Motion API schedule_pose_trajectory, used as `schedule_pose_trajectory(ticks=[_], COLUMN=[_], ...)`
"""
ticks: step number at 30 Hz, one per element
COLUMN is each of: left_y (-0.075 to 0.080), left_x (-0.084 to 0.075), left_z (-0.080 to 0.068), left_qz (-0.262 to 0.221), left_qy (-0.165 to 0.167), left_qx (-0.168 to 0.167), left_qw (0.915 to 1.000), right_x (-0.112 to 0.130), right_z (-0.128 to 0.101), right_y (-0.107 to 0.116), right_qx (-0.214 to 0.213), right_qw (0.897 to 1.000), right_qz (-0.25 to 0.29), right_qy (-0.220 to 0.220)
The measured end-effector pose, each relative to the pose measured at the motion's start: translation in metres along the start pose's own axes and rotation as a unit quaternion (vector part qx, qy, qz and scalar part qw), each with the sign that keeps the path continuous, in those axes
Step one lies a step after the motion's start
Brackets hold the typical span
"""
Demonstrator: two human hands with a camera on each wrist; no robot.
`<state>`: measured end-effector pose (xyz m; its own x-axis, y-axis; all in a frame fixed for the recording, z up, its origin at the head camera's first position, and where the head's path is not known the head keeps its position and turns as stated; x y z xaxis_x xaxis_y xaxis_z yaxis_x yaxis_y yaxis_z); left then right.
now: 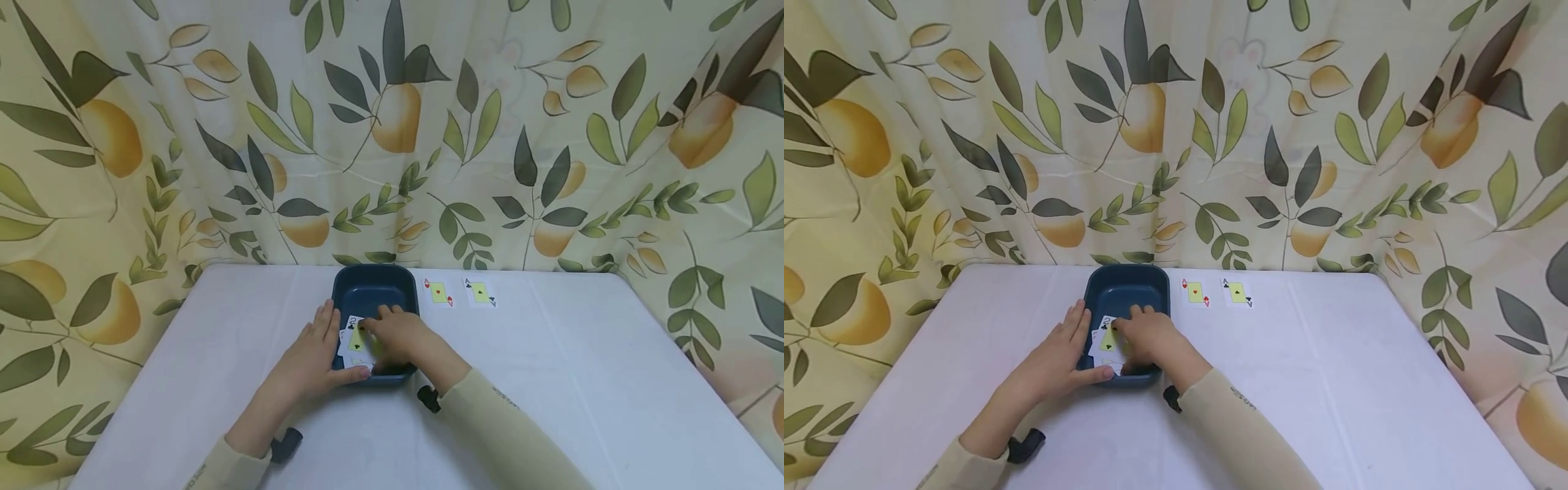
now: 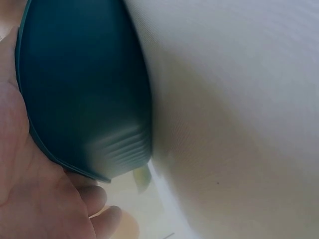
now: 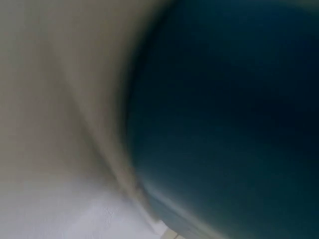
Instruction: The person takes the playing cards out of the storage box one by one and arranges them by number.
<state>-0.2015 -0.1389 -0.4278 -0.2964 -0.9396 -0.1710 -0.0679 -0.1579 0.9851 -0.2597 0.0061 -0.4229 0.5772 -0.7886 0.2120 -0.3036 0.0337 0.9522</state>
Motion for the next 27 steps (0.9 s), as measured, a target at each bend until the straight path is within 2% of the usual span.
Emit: schedule_pose_trajectory(ticks=[12, 22, 27], left_y=[-0.005, -0.006, -0.004], left_x=[0.004, 0.003, 0.003], left_z=[0.000, -0.002, -0.002], left_qz=[-0.003, -0.003, 0.000], left_qy=[0.004, 0.014, 0.019], left_qx=[-0.003, 0.001, 0.005], left_qw=[1.0000, 0.9999, 0.9998], right_x=[0.000, 0.002, 0.000], right_z=[0.001, -0.005, -0.006], right_y=[-0.007, -0.007, -0.001], right_qx=[-0.049, -0.091, -0.106], right_qw=[0.998, 0.995, 0.991], right_qz=[0.032, 0.024, 0.066], right_qy=[0.001, 0.033, 0.045])
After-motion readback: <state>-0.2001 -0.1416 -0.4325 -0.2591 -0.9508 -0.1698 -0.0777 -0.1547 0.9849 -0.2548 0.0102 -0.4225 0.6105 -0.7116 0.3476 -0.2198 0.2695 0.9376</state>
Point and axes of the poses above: each hand's wrist, its own z-axis towards the middle knuckle, its own y-axis out of the back of the hand, x = y × z, the point moved 5 cm from there along z, towards the middle knuckle, and after that the axes turned 10 degrees about z, right-handed, at the moved point
